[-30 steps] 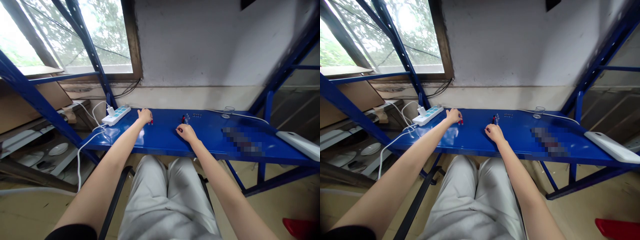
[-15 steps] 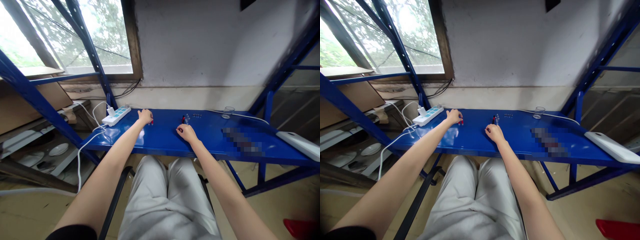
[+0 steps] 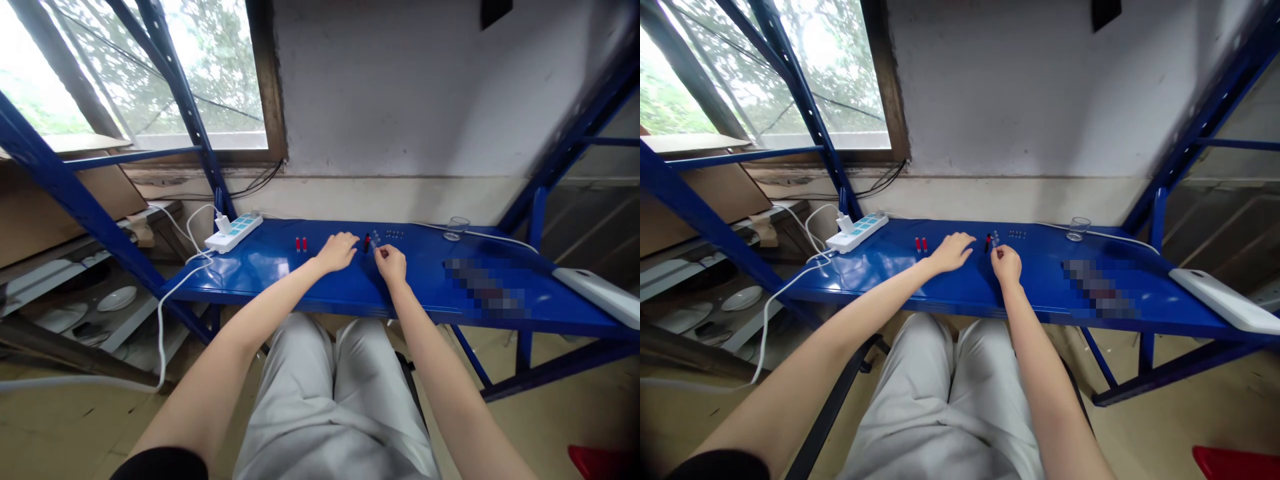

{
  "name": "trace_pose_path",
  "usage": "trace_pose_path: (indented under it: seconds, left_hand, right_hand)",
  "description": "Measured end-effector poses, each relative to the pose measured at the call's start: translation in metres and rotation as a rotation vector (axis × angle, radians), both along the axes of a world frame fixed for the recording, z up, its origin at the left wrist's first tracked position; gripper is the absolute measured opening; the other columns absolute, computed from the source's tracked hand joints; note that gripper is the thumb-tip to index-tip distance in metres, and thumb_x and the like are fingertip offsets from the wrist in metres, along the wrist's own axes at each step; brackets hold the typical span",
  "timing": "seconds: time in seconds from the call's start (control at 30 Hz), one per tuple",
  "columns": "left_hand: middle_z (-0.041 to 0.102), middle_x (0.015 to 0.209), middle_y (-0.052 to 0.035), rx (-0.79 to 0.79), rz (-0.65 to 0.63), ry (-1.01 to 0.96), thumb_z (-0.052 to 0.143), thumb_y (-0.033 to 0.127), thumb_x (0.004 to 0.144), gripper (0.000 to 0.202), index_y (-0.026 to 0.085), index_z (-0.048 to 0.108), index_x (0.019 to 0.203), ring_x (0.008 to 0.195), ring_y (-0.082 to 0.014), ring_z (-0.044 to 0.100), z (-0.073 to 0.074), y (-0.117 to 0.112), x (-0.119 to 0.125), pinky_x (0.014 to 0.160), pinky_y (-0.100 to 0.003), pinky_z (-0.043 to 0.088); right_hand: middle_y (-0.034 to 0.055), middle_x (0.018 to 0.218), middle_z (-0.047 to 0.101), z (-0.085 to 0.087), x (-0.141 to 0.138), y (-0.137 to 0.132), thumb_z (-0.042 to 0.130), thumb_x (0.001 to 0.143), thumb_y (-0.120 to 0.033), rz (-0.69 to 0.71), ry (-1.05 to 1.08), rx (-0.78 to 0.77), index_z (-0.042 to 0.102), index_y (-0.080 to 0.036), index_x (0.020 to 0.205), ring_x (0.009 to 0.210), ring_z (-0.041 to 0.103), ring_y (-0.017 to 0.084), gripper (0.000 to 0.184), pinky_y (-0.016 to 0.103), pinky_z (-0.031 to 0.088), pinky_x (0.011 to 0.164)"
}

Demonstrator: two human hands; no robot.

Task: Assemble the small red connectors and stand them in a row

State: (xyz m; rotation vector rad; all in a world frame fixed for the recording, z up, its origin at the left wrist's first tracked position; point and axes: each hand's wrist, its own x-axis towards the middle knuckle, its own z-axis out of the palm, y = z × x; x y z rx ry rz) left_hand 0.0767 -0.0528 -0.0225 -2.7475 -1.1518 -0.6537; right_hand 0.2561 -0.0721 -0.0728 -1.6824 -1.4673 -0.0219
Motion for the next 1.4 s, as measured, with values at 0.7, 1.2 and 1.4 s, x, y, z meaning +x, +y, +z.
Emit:
trace_pose_path:
  seconds: [0.7, 1.2, 1.4]
  left_hand:
    - [0.051, 0.119, -0.0121, 0.021, 0.252, -0.012, 0.034, 0.015, 0.087, 0.034, 0.016, 0.053, 0.115, 0.106, -0.0242, 0.045, -0.037, 0.013, 0.066, 0.088, -0.041, 0.036]
    - [0.065, 0.084, -0.0049, -0.082, 0.259, -0.803, 0.056, 0.022, 0.079, 0.015, 0.017, 0.065, 0.089, 0.076, -0.0142, 0.057, -0.043, -0.003, 0.002, 0.077, -0.029, 0.046]
    - [0.067, 0.087, -0.0066, -0.13, 0.332, -1.041, 0.057, 0.025, 0.078, 0.017, 0.015, 0.065, 0.089, 0.075, -0.0131, 0.06, -0.054, -0.011, -0.007, 0.075, -0.027, 0.049]
  right_hand:
    - [0.0066, 0.078, 0.067, -0.003, 0.004, 0.005, 0.05, 0.076, -0.034, -0.127, 0.086, -0.152, 0.065, -0.018, 0.084, 0.079, 0.059, 0.02, 0.023, 0.029, 0.041, 0.069]
    - [0.012, 0.087, 0.066, -0.008, 0.008, 0.036, 0.06, 0.067, -0.033, -0.178, -0.039, -0.299, 0.067, -0.018, 0.084, 0.085, 0.059, 0.025, 0.024, 0.034, 0.041, 0.07]
    - [0.011, 0.089, 0.066, -0.004, 0.001, 0.039, 0.059, 0.069, -0.033, -0.219, -0.015, -0.364, 0.067, -0.02, 0.081, 0.089, 0.059, 0.027, 0.019, 0.039, 0.038, 0.076]
